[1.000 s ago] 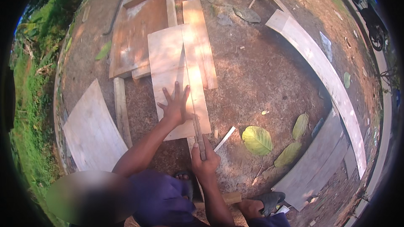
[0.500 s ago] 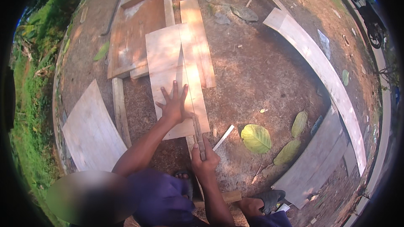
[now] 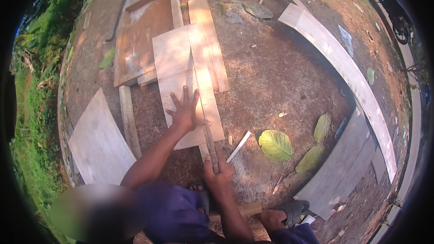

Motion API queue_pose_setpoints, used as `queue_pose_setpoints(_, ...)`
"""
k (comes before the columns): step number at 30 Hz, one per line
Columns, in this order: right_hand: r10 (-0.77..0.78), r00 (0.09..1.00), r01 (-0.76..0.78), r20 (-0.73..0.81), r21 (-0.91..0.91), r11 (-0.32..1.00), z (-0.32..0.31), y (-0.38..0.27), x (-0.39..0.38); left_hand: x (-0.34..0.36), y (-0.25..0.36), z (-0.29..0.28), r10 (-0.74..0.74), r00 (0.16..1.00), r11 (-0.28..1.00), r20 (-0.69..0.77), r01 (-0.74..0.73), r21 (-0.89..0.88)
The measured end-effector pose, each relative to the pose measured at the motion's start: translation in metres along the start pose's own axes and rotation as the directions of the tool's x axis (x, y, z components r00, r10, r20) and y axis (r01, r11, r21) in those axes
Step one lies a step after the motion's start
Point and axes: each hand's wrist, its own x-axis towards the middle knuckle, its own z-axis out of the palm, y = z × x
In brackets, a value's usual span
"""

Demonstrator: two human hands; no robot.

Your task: The person uses a hand saw to cut a plank of wood placed on a wooden frame. After cutting, the person picks up a tape measure and measures the wooden frame.

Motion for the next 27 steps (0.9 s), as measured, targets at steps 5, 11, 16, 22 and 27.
queue_pose_setpoints(5,-0.049,0.999,0.049,-0.014,-0.012,0.999,0.045,0.012,0.066,0.005,-0.006,0.014,0.002,0.998,1.000,-0.055,-0.001,0.016)
queue_pose_setpoints(11,-0.066,0.998,0.065,-0.012,-0.058,0.996,0.067,0.003,0.090,0.003,-0.009,0.011,0.028,0.997,0.999,-0.069,-0.027,0.022)
queue_pose_setpoints(16,0.029,0.999,-0.025,0.044,-0.081,0.996,-0.010,0.011,-0.009,0.000,-0.001,0.005,0.038,0.998,0.999,-0.056,-0.040,-0.028)
queue_pose_setpoints(22,-0.095,0.995,0.094,-0.010,-0.053,0.994,0.056,0.003,0.069,0.012,-0.007,0.021,0.025,0.996,0.999,-0.086,-0.021,0.048)
queue_pose_setpoints(27,-0.043,0.999,0.045,-0.020,0.118,0.992,0.068,0.015,0.092,0.021,-0.009,0.028,0.024,0.992,0.998,-0.127,-0.017,0.056)
